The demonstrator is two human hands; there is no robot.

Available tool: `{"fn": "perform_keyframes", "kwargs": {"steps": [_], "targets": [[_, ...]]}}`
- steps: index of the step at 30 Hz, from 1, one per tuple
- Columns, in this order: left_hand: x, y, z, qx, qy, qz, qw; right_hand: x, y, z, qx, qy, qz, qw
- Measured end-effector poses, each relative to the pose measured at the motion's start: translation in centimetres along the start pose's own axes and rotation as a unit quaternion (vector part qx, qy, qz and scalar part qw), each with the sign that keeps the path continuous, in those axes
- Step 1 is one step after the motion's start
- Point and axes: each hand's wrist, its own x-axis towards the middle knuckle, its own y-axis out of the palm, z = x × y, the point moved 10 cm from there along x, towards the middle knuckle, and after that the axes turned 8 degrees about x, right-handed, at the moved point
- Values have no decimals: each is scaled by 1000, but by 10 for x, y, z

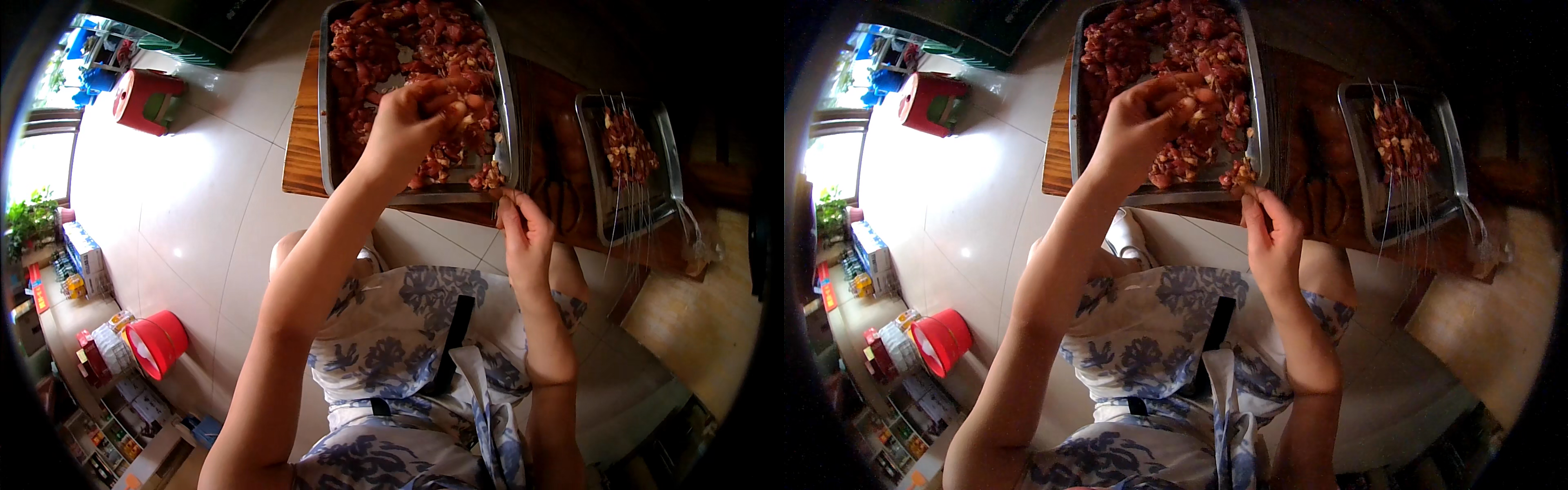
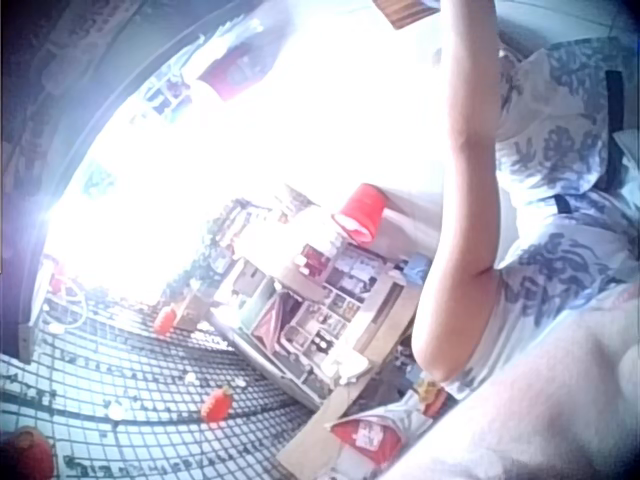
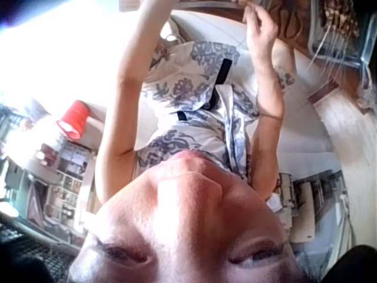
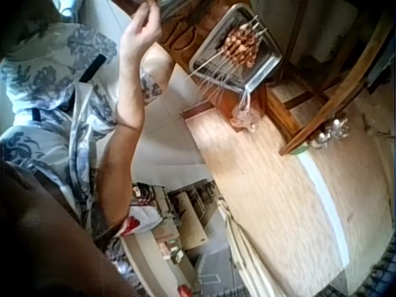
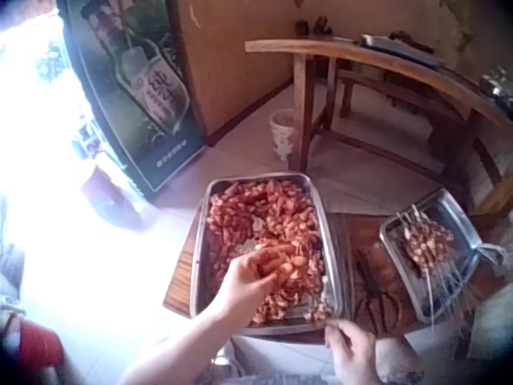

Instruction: The person sits on the floor and threads pieces of raw meat from a metal tray onto thin metal skewers. They place the completed skewers into a second tray to the right.

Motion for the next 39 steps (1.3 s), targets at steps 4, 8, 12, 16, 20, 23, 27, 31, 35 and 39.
{"fn": "perform_keyframes", "kwargs": {"steps": [4, 8, 12, 16, 20, 23, 27, 31, 35, 39], "targets": [[-10, 25, 3, -41, -54, 102, 992, 5, -11, 12, -44, -49, -30, 997], [-4, -5, 8, -47, -71, 39, 996, 5, -17, 11, -45, -27, -48, 997], [3, -56, 2, 142, -40, -72, 986, 6, -19, -1, 5, -8, -52, 999], [15, -77, -18, 382, 47, -133, 913, 5, -22, -7, 54, 32, -52, 997], [26, -61, -22, 457, 90, -116, 877, 6, -18, -14, 151, 56, -40, 986], [31, -29, -23, 542, 175, -78, 818, 4, -15, -16, 176, 91, -35, 980], [39, -18, 1, 681, 69, -35, 728, 5, -14, -17, 180, 112, -29, 977], [34, -41, 4, 559, 22, -6, 829, 3, -8, -10, 191, 131, -1, 973], [21, -49, 15, 200, -102, 76, 972, 3, -6, -7, 170, 119, 12, 978], [12, -34, -3, -117, -88, 104, 984, 1, -3, 0, 150, 92, 25, 984]]}}
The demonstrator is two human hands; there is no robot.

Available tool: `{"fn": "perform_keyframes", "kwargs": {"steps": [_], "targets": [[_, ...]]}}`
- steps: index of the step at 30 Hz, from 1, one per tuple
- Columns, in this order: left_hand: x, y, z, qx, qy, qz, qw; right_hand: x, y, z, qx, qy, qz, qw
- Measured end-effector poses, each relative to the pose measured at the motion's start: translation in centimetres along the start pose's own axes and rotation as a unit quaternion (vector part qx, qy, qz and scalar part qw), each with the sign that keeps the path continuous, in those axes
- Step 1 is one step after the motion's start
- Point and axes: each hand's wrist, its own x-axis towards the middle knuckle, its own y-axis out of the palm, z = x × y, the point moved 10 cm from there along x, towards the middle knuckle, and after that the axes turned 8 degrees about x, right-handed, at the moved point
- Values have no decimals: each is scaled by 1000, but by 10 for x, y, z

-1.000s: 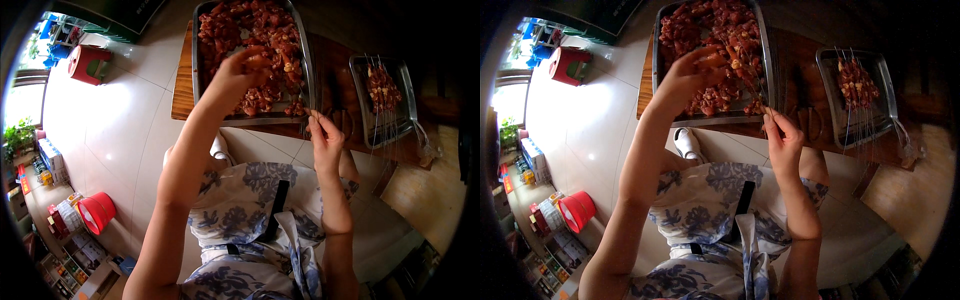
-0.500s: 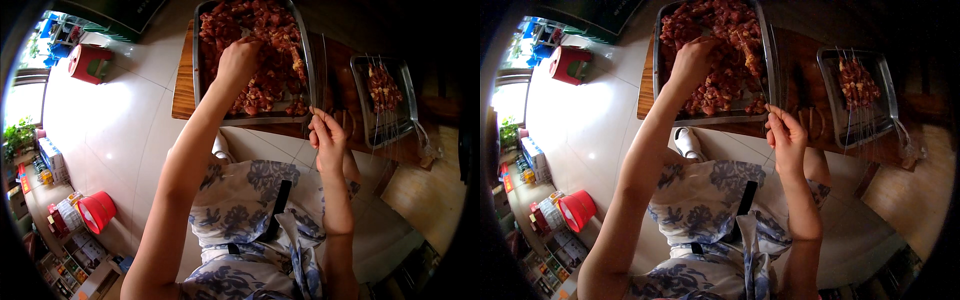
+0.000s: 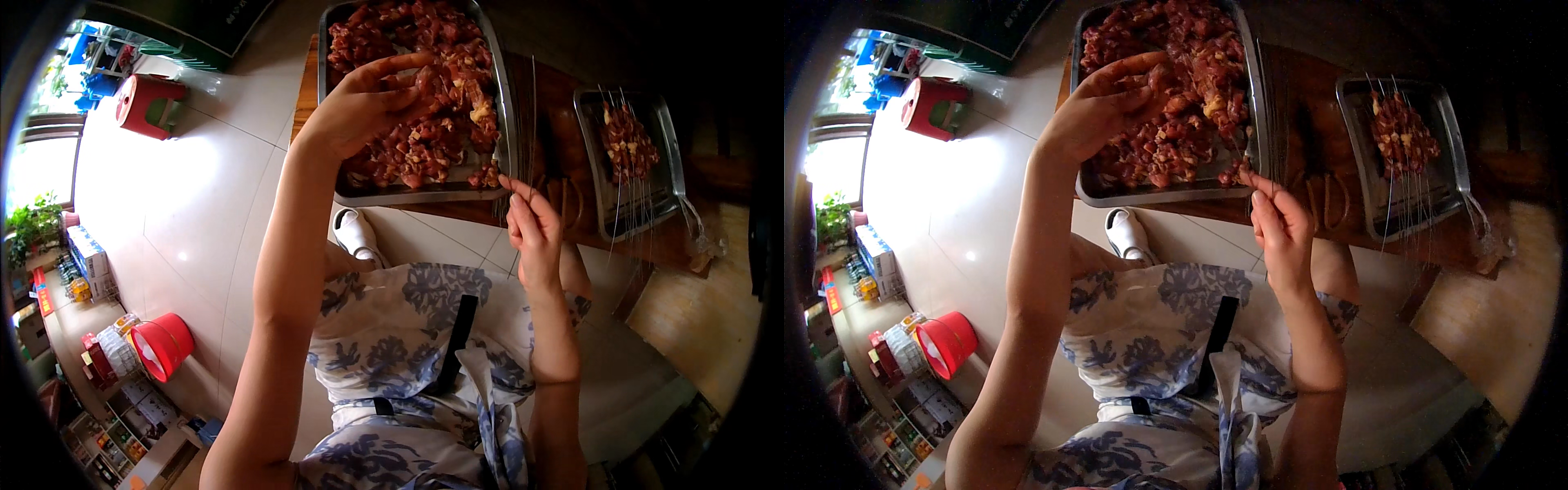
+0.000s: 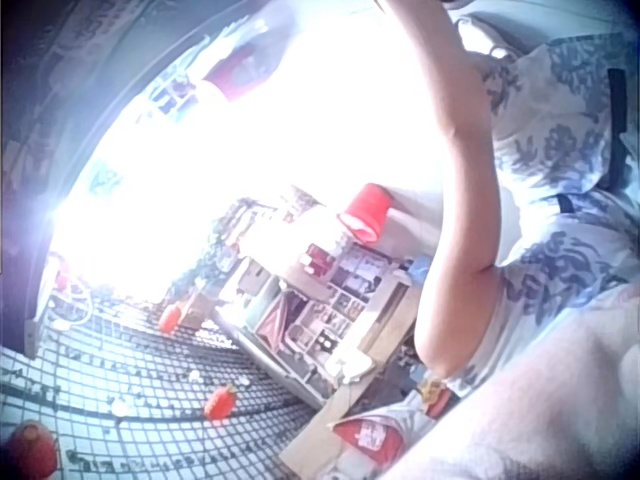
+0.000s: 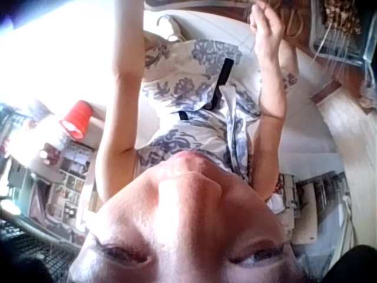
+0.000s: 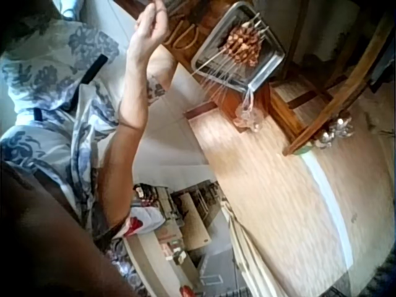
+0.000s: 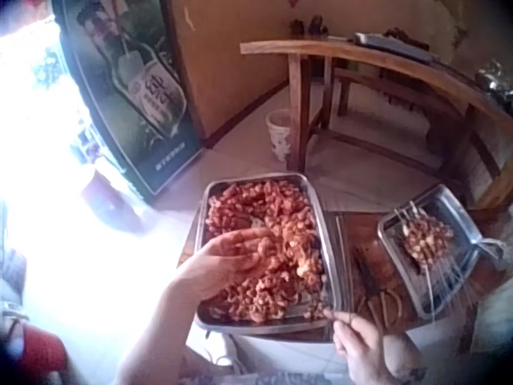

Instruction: The person sits on the floor and threads pieces of raw meat from a metal tray onto thin metal skewers. They place the completed skewers into a second tray to the right.

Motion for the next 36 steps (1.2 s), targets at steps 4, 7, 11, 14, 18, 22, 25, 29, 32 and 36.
{"fn": "perform_keyframes", "kwargs": {"steps": [4, 7, 11, 14, 18, 22, 25, 29, 32, 36], "targets": [[1, 10, -12, -108, 26, 40, 993, -5, 7, 4, -60, -38, 16, 997], [3, 2, -14, -143, 44, 38, 988, -10, 12, 10, -127, -66, 18, 990], [2, -9, -13, -125, 47, -49, 990, -9, 13, 11, -181, -98, 14, 978], [1, -5, -15, -146, 74, -48, 985, -9, 15, 10, -199, -98, 11, 975], [1, -4, -11, -143, 72, -89, 983, -9, 12, 3, -207, -66, -1, 976], [-2, -2, -15, -131, 89, -107, 982, -9, 13, 3, -204, -94, -8, 974], [-3, -4, -15, -118, 108, -120, 980, -10, 16, 5, -200, -120, -7, 972], [-5, -1, -12, -89, 106, -135, 981, -10, 14, 3, -201, -125, -11, 972], [-4, 4, -9, -82, 98, -145, 981, -9, 14, 3, -198, -125, -13, 972], [-4, 8, -10, -29, 97, -154, 983, -9, 14, 2, -194, -92, -17, 977]]}}
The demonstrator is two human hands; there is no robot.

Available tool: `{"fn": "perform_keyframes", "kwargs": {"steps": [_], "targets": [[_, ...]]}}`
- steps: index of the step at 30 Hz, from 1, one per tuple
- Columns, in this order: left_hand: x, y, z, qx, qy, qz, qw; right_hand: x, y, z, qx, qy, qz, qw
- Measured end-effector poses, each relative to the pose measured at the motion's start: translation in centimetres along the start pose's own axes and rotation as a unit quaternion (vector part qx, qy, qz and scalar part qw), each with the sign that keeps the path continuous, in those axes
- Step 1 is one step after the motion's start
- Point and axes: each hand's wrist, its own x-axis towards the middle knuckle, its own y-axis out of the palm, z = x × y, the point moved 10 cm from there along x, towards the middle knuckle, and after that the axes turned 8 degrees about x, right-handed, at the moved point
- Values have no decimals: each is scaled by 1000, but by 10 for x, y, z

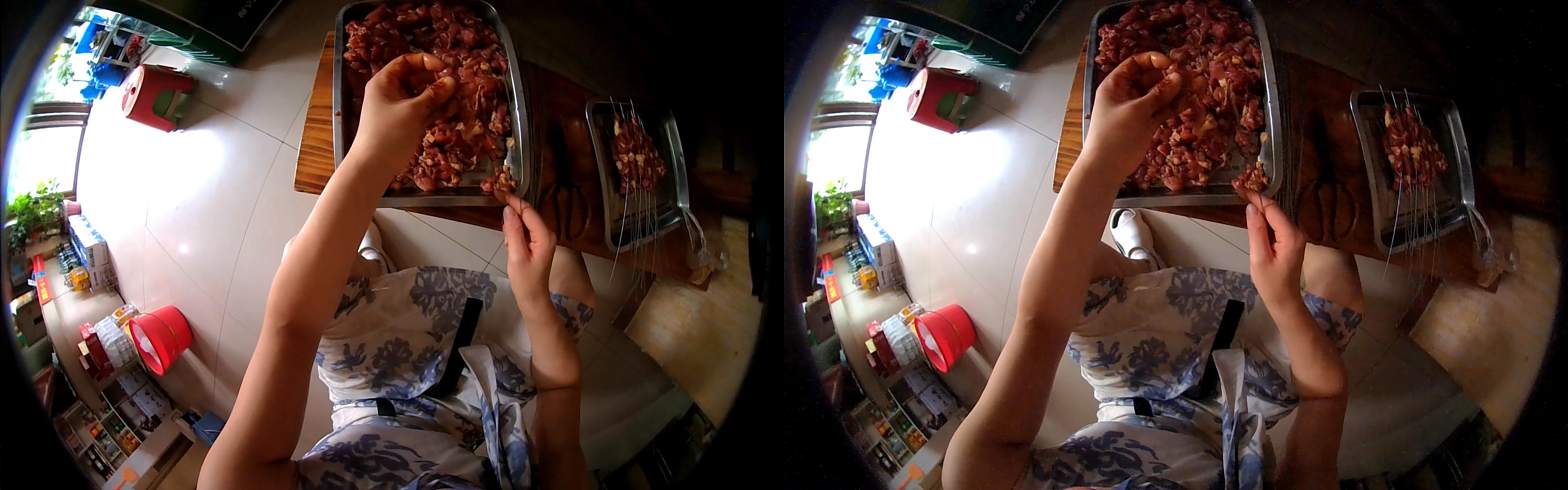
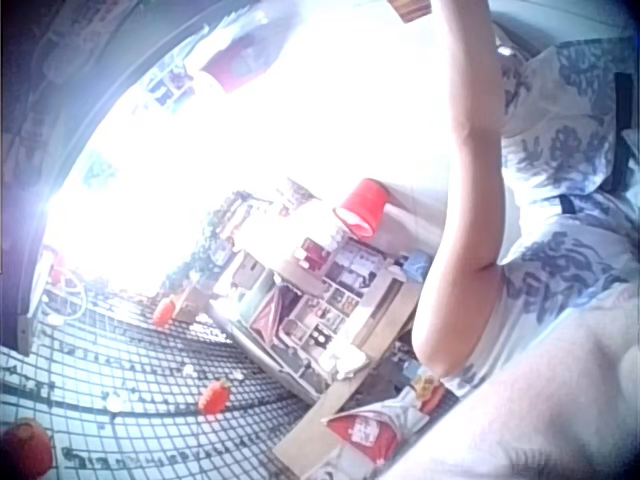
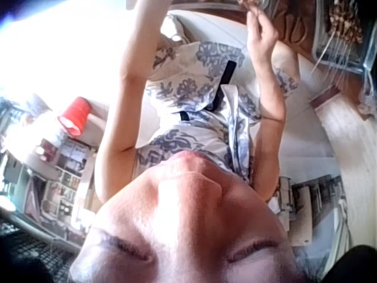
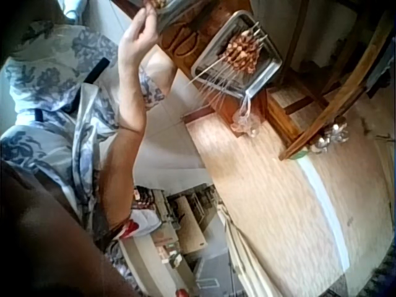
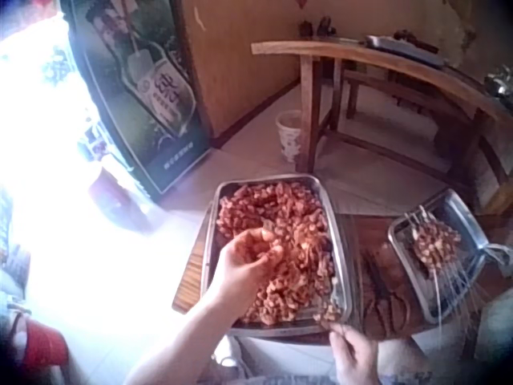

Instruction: The person sits on the floor and threads pieces of raw meat from a metal tray onto thin metal skewers. They place the completed skewers into a second tray to the right.

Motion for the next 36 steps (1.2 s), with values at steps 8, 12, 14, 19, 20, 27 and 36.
{"fn": "perform_keyframes", "kwargs": {"steps": [8, 12, 14, 19, 20, 27, 36], "targets": [[3, 1, 0, -95, -15, 35, 995, 1, -4, 1, 0, 5, -4, 1000], [14, -16, -6, -25, -6, 17, 1000, 2, -2, 7, -15, -26, 0, 1000], [16, -16, -3, -19, -14, 9, 1000, 2, -1, 8, -21, -41, 2, 999], [13, -11, 4, -23, -41, 12, 999, 3, -1, 10, -22, -29, 0, 999], [13, -11, 6, -30, -46, 10, 998, 3, -1, 9, -25, -17, 3, 1000], [8, -3, 6, -19, -37, 3, 999, 2, -4, 4, -42, -11, -9, 999], [3, 4, 2, -50, -41, 33, 997, 2, 1, 9, -36, -27, -2, 999]]}}
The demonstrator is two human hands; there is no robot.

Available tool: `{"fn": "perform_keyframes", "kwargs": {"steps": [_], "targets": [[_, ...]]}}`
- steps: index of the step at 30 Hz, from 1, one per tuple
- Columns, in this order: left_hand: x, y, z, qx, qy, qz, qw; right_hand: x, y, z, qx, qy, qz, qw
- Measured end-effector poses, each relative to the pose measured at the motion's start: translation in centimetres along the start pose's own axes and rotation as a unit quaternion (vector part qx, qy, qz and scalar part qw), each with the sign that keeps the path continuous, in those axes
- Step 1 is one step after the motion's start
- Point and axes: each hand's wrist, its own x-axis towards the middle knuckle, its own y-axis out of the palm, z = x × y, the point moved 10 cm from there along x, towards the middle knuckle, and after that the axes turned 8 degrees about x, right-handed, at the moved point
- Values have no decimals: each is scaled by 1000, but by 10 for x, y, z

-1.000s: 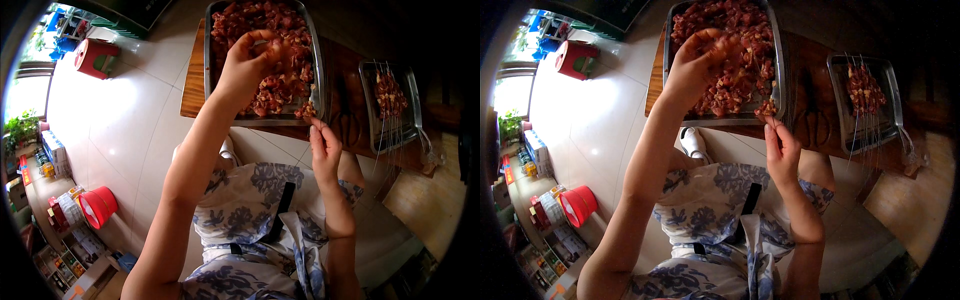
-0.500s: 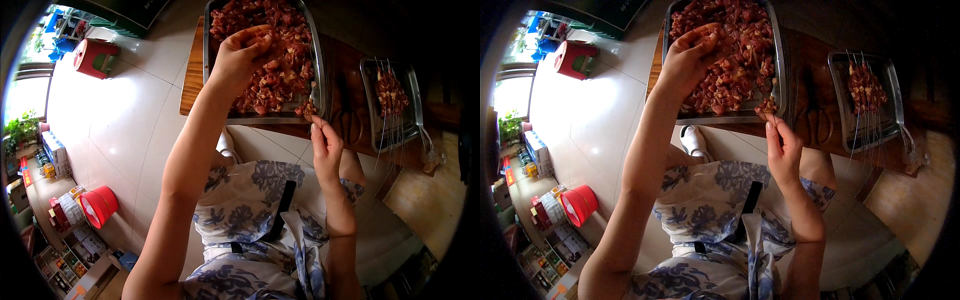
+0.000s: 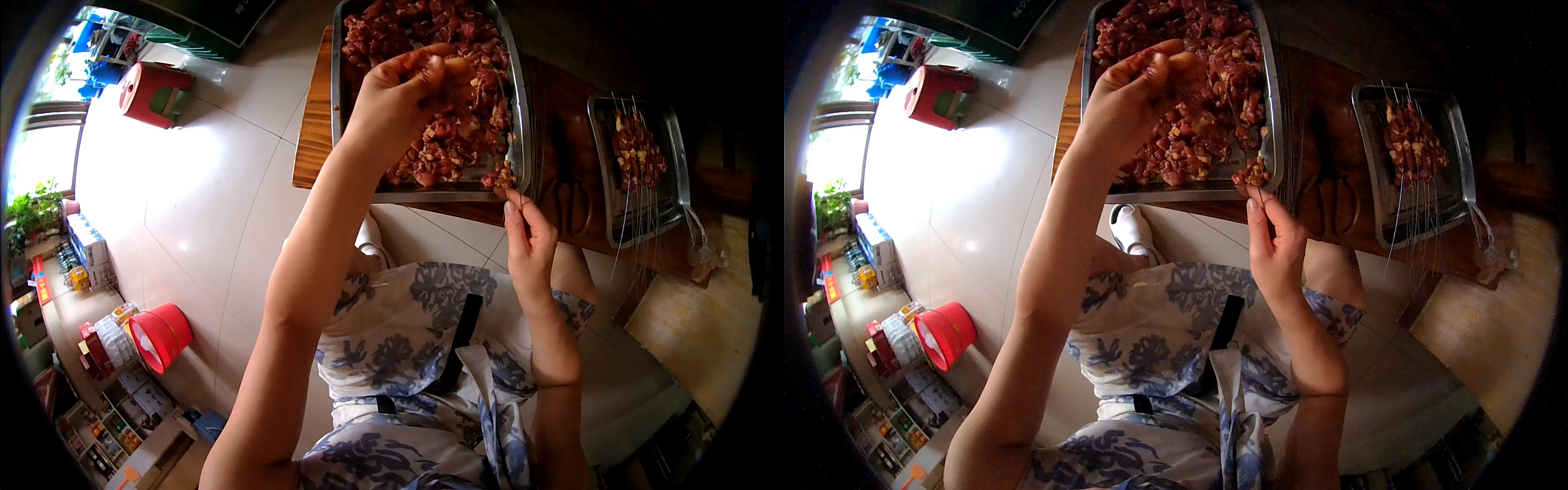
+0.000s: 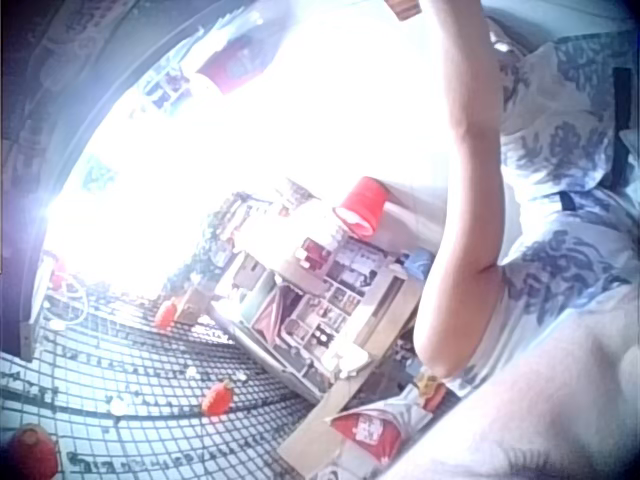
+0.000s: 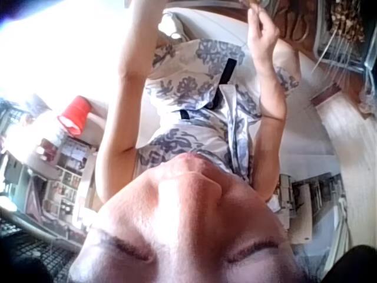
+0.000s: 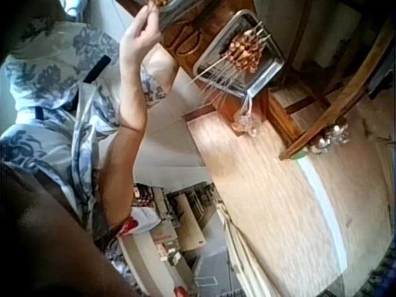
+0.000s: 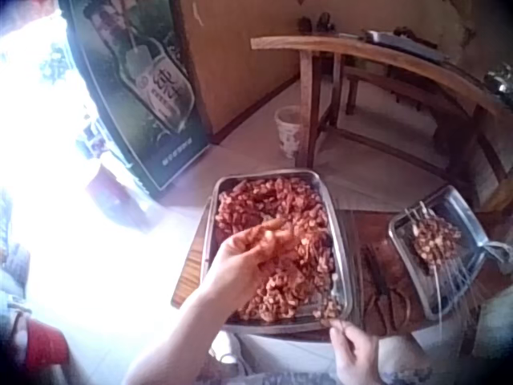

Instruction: The person sits on the floor and threads pieces of raw meat from a metal tray onto thin metal skewers. They place the completed skewers into a second tray to the right.

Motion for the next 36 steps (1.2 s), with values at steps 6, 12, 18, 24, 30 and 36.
{"fn": "perform_keyframes", "kwargs": {"steps": [6, 12, 18, 24, 30, 36], "targets": [[2, -8, -3, 37, 12, 8, 999, 0, 0, 0, -11, 9, 13, 1000], [0, -1, 0, 125, 24, -18, 992, 1, 0, 2, -9, -1, 16, 1000], [-2, 6, 5, 51, 36, -24, 998, 1, 0, 0, -5, 0, 9, 1000], [-3, 9, 7, 31, 40, -38, 998, 0, 4, -8, 49, 0, 5, 999], [-7, 10, 2, 91, 56, -52, 993, -12, 26, -40, 300, 249, 94, 916], [-5, 7, 4, 24, 58, -60, 996, -3, 4, 29, -109, -183, -42, 976]]}}
